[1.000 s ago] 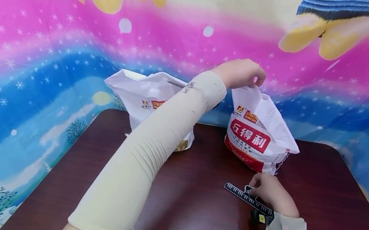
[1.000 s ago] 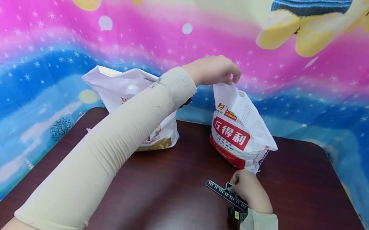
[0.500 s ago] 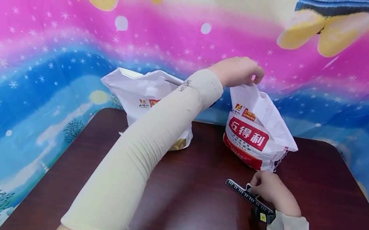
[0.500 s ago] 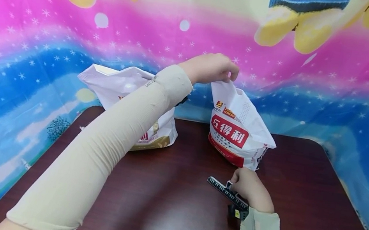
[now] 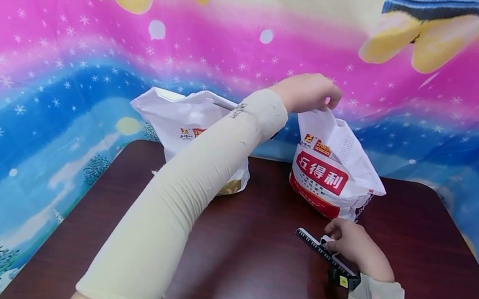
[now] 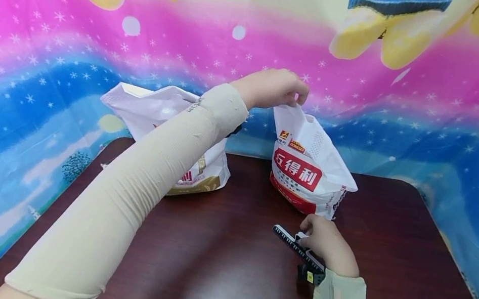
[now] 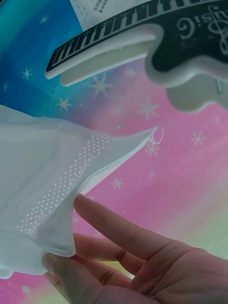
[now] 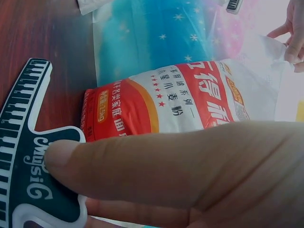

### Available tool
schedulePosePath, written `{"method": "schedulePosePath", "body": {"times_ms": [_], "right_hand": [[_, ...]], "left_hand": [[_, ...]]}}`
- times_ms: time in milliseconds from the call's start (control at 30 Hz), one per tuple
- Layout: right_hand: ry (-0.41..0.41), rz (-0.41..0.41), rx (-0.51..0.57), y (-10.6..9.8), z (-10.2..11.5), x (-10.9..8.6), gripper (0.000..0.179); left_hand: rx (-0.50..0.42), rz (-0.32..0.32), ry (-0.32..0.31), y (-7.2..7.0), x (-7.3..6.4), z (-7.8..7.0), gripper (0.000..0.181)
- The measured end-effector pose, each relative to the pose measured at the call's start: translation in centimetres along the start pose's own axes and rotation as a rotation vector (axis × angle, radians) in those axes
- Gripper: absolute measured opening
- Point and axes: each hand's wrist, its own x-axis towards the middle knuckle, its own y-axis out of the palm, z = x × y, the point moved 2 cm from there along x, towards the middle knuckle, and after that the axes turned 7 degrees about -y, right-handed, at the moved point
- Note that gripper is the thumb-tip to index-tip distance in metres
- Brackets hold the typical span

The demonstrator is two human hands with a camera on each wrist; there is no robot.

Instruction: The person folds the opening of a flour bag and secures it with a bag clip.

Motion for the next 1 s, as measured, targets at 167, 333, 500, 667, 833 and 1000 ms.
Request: {"method": "schedulePosePath", "body": {"times_ms": [167, 333, 500, 667, 833, 1000], "right_hand": [[0.01, 0.009, 0.005, -0.17, 0.11, 0.05, 0.042], [0.006, 0.017, -0.02, -0.27, 0.18, 0.08, 0.039], [0.007, 0.017, -0.034, -0.39, 0.26, 0.12, 0.035], [-0.004, 0.02, -0.035, -0.43, 0.22, -0.04, 0.034], [-0.031, 0.012, -0.048, -0.5, 0.24, -0.11, 0.035], [-0.057, -0.016, -0.061, -0.46, 0.43, -0.11, 0.033]], "left_hand": [[0.023, 0.004, 0.007, -0.03, -0.1, 0.24, 0.025], [0.038, 0.009, 0.009, -0.03, -0.17, 0.28, 0.026], [0.034, 0.016, 0.001, 0.08, -0.16, 0.25, 0.026], [0.033, 0.019, 0.0, 0.18, -0.08, 0.18, 0.024], [0.027, 0.018, -0.01, 0.23, -0.15, 0.18, 0.025], [0.033, 0.011, -0.005, 0.22, -0.29, 0.12, 0.025]]}}
